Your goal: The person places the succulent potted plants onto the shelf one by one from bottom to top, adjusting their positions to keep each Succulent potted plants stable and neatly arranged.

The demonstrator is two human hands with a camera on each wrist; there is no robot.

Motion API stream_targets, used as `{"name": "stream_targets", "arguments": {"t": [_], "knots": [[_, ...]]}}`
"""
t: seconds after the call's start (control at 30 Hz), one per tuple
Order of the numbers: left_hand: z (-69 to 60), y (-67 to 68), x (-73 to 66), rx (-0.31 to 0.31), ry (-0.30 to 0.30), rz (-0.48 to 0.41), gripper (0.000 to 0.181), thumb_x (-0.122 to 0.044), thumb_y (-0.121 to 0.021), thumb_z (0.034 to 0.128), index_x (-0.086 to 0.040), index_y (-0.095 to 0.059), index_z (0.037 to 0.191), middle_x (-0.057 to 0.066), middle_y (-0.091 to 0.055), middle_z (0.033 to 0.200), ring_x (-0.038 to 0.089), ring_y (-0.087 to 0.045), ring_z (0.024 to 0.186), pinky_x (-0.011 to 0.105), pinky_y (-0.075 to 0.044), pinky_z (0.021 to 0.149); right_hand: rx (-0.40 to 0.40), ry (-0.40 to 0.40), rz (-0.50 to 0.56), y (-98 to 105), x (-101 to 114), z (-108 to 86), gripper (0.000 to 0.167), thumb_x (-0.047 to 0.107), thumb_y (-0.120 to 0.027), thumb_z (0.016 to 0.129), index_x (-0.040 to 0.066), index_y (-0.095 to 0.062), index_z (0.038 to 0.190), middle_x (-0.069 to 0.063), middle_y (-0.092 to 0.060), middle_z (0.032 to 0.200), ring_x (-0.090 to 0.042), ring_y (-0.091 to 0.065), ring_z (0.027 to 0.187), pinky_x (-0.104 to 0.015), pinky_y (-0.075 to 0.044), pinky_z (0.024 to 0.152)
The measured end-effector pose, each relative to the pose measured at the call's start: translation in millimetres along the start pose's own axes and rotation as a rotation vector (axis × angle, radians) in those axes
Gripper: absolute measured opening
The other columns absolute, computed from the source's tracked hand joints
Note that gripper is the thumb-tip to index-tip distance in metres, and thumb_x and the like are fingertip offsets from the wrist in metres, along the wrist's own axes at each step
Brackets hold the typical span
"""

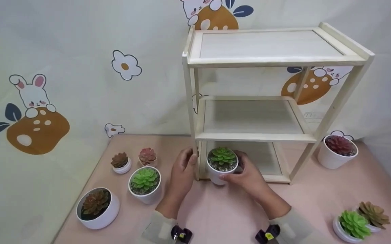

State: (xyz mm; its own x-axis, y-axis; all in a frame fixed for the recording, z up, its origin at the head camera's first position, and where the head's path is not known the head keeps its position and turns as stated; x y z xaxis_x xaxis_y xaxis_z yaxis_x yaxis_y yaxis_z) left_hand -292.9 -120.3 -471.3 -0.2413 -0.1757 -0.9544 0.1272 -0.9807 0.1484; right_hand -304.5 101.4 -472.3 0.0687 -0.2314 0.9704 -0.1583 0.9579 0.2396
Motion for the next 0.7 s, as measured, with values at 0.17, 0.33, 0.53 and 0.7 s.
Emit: {"name": "stream_targets", "arguments": {"t": [0.17, 0.33, 0.53, 0.7], "knots": [[0.5, -0.6, 1.0, -0.004, 0.009, -0.008, 0.044, -0.033, -0.054, 0.1086, -0.006, -0.055, 0.144, 0.017, -0.059, 0.146, 0.032, -0.050, 0.144, 0.046, -0.042, 0.121, 0.002, 0.015, 0.011, -3.6, -0.3, 1.8, 0.096, 0.019, -0.095, 0.074, 0.004, -0.043, 0.153, -0.018, -0.052, 0.154, -0.037, -0.049, 0.144, -0.053, -0.037, 0.123], [0.8, -1.6, 1.5, -0.009, -0.009, -0.012, 0.043, -0.030, -0.054, 0.1088, -0.004, -0.055, 0.143, 0.017, -0.060, 0.144, 0.032, -0.052, 0.143, 0.046, -0.042, 0.121, 0.010, 0.031, 0.019, -6.6, -0.5, 2.9, 0.095, 0.018, -0.094, 0.076, 0.005, -0.042, 0.154, -0.018, -0.053, 0.152, -0.035, -0.055, 0.137, -0.048, -0.048, 0.115], [1.5, -2.5, 2.1, -0.019, -0.030, -0.004, 0.043, -0.028, -0.055, 0.1088, -0.002, -0.055, 0.143, 0.019, -0.061, 0.143, 0.033, -0.053, 0.142, 0.047, -0.042, 0.121, 0.015, 0.033, 0.004, -8.9, -2.9, 3.2, 0.097, 0.019, -0.093, 0.078, 0.005, -0.038, 0.156, -0.019, -0.053, 0.152, -0.033, -0.060, 0.129, -0.042, -0.056, 0.104], [1.2, -2.0, 2.6, -0.026, -0.018, -0.012, 0.041, -0.028, -0.055, 0.1087, -0.004, -0.057, 0.142, 0.016, -0.062, 0.141, 0.031, -0.054, 0.141, 0.046, -0.043, 0.120, 0.011, 0.055, -0.061, -10.8, -7.0, 4.7, 0.101, 0.017, -0.094, 0.077, 0.004, -0.035, 0.158, -0.021, -0.051, 0.152, -0.036, -0.056, 0.134, -0.050, -0.052, 0.110]]}}
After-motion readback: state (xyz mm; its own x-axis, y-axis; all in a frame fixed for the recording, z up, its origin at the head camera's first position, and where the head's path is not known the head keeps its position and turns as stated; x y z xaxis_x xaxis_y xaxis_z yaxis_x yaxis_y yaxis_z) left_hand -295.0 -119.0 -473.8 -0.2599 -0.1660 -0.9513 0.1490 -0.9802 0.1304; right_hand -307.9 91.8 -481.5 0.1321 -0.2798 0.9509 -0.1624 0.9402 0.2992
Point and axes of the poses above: each hand's wrist, its own z-axis towards the middle knuckle, its own y-axis out of the back of the hand, x = y × z, the point moved 4 cm from there along z, towards the middle knuckle
